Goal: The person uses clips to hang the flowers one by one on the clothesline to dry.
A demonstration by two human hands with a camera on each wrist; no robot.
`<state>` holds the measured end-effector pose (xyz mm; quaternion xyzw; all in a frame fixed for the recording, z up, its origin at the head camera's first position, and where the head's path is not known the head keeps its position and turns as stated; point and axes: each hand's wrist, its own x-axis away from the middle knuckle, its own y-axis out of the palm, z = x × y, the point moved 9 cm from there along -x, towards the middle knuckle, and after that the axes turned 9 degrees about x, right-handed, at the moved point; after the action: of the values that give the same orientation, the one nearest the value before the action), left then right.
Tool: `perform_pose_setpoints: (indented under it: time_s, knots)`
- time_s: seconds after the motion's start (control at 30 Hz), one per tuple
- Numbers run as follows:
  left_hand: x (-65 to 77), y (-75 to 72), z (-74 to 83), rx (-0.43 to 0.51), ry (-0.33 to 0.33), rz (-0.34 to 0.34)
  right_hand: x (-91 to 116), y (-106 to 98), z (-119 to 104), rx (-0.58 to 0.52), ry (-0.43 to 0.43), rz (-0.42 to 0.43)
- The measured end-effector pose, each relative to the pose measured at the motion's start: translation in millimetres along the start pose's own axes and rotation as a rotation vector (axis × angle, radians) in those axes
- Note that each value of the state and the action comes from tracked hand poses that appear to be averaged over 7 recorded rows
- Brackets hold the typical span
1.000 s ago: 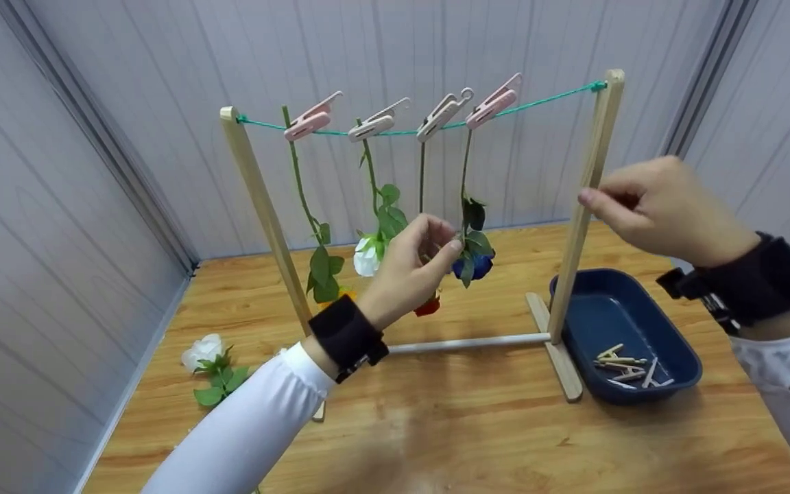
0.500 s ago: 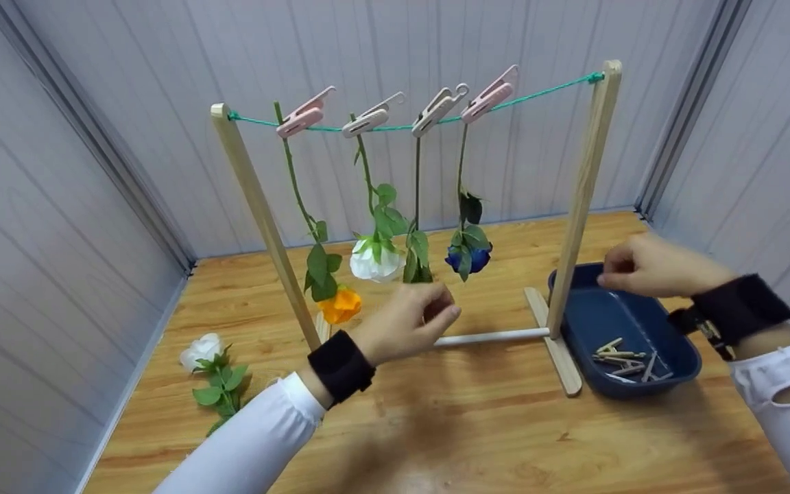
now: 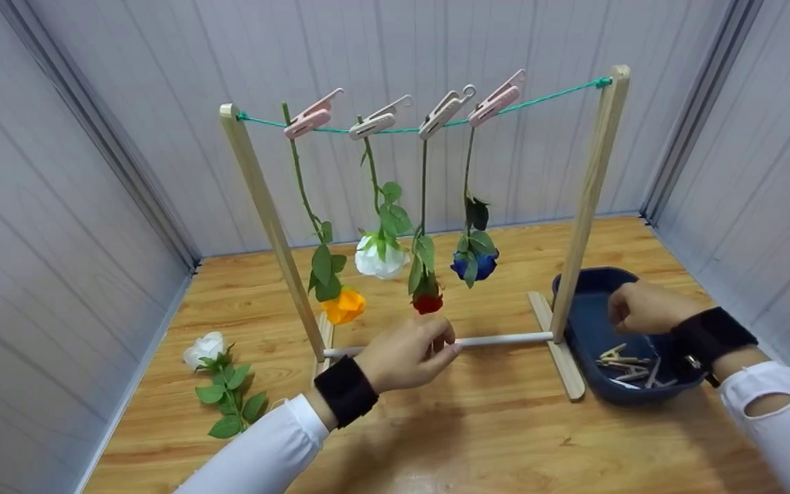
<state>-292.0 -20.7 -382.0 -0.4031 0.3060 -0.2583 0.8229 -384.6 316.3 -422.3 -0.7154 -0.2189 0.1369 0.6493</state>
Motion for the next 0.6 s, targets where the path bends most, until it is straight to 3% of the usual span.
perform_pose_setpoints:
  time_s: [0.23, 0.37, 0.6]
  knots:
    - [4.7, 13.3, -9.4, 0.037, -0.044, -0.036, 0, 23, 6, 0.067, 0.018, -0.060]
    - [6.9, 18.4, -8.4, 0.052, -0.031, -0.050, 0, 34, 5, 0.077, 0.030, -0.094]
    - [7.7, 19.4, -4.9, 0.057, -0.003, -0.041, -4, 39, 6, 0.112, 0.037, -0.084]
